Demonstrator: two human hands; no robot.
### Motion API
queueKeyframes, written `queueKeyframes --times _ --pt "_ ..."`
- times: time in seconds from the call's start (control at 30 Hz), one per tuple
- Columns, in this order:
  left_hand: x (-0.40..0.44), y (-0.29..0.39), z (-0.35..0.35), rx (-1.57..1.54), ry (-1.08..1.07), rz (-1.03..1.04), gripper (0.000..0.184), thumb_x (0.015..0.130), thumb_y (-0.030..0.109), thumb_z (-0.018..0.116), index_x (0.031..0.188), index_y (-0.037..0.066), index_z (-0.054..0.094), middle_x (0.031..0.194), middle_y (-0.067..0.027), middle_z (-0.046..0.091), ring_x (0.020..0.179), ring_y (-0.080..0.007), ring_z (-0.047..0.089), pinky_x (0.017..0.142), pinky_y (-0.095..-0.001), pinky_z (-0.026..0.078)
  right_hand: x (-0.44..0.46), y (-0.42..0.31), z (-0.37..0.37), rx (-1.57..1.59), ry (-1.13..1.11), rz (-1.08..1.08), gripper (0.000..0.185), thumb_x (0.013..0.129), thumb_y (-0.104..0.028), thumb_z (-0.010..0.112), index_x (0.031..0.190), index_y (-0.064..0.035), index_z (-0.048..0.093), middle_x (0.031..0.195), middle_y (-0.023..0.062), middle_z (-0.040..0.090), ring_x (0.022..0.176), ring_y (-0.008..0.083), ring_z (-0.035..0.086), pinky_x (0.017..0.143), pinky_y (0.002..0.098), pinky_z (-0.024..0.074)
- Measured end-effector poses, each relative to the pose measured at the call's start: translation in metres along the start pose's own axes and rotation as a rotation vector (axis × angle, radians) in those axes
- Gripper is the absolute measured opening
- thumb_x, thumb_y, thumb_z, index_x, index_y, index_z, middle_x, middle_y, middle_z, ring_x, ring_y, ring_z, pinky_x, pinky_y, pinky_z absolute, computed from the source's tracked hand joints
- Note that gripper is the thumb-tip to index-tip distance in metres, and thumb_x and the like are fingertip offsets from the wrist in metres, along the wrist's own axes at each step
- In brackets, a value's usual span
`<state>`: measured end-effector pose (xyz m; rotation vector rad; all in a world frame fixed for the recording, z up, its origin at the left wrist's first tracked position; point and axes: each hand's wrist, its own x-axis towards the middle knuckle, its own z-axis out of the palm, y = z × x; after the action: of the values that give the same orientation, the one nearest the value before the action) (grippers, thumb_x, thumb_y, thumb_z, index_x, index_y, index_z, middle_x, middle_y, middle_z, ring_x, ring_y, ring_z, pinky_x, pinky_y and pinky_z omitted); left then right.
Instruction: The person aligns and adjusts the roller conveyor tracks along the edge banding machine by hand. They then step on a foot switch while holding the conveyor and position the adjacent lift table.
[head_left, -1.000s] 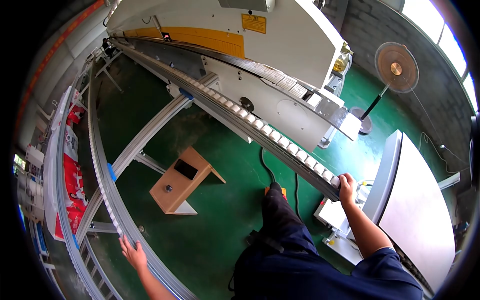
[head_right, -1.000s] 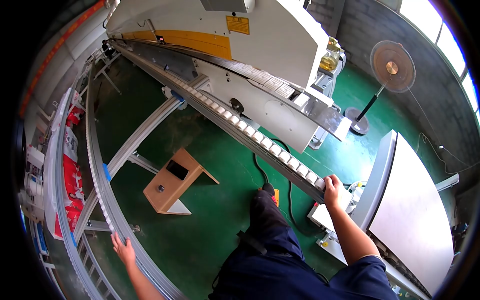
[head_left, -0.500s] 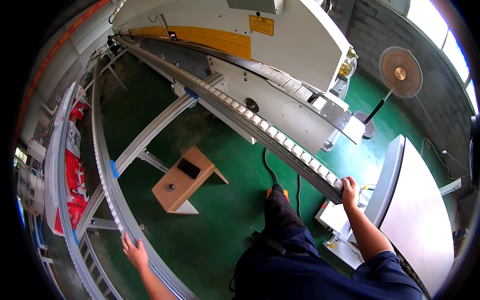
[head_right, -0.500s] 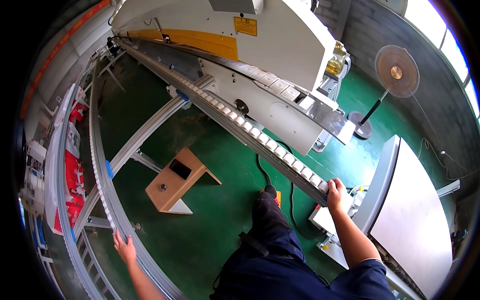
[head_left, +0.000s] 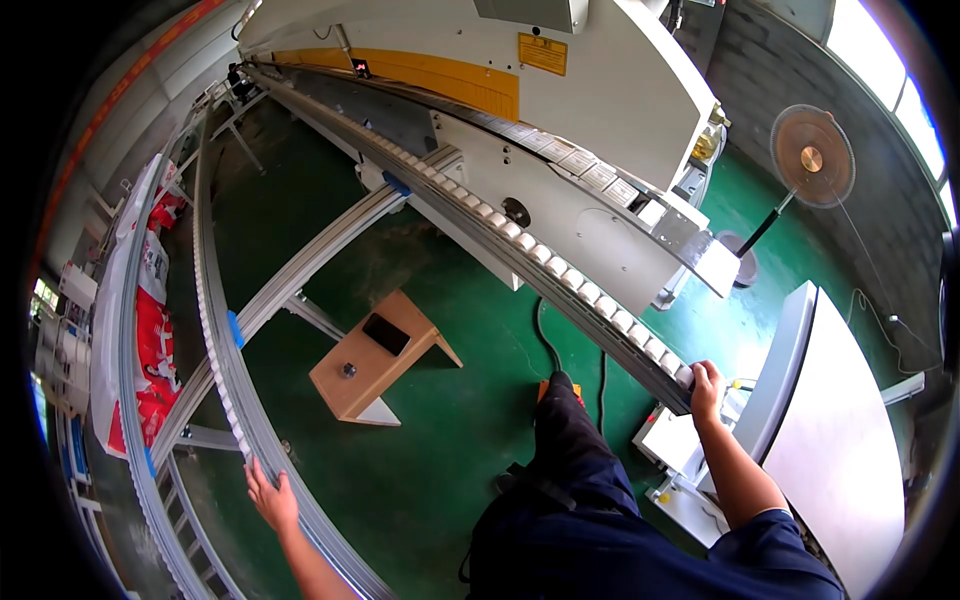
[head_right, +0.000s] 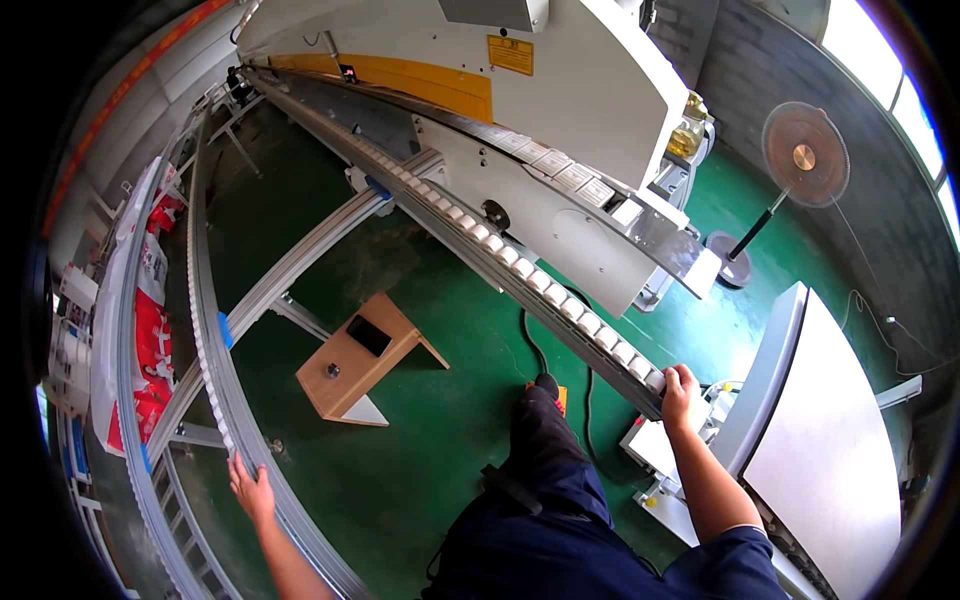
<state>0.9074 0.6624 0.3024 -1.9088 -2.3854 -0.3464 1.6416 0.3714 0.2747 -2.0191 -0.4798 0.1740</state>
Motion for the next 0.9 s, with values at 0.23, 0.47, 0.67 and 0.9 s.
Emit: queueKeyframes --times 0.23,0.47,0.67,0.9 --pt "-0.0008 0.0042 -0.0023 0.015 -0.002 -0.014 0.069 0.091 0.031 0.065 0.154 0.02 0.039 0.161 -0.0126 0.033 0.141 -0.0395 0.039 0.119 -0.0484 0.029 0.0003 0.0014 -0.001 0.006 0.0 -0.006 0.028 0.093 -0.022 0.055 0.083 0.0023 0.064 0.066 0.0045 0.056 0.064 0.0121 0.05 0.06 0.03 0.0405" --pt "-0.0022 0.0057 -0.0022 0.025 0.008 -0.014 0.07 0.09 0.029 0.067 0.153 0.02 0.039 0.161 -0.0114 0.033 0.137 -0.0415 0.042 0.115 -0.0492 0.034 0.0011 0.0052 -0.0005 0.018 0.002 -0.002 0.028 0.093 -0.022 0.055 0.083 0.0025 0.064 0.066 0.0043 0.055 0.064 0.0116 0.049 0.06 0.0295 0.0401" --pt "-0.0031 0.0073 -0.0038 0.021 0.013 -0.008 0.07 0.09 0.03 0.066 0.153 0.02 0.039 0.161 -0.0115 0.033 0.137 -0.0414 0.042 0.115 -0.0494 0.034 0.0011 0.0047 -0.0004 0.027 -0.003 0.004 0.028 0.093 -0.022 0.055 0.082 0.0023 0.063 0.066 0.004 0.055 0.064 0.0113 0.048 0.06 0.03 0.0396" --pt "-0.0031 0.0052 -0.0013 0.022 0.018 -0.007 0.069 0.09 0.03 0.066 0.153 0.021 0.039 0.161 -0.011 0.033 0.138 -0.0416 0.042 0.115 -0.05 0.033 0.0004 0.004 0.0003 0.028 0.006 -0.014 0.028 0.093 -0.022 0.055 0.082 0.0018 0.063 0.065 0.0035 0.054 0.063 0.0112 0.048 0.059 0.0298 0.0391"
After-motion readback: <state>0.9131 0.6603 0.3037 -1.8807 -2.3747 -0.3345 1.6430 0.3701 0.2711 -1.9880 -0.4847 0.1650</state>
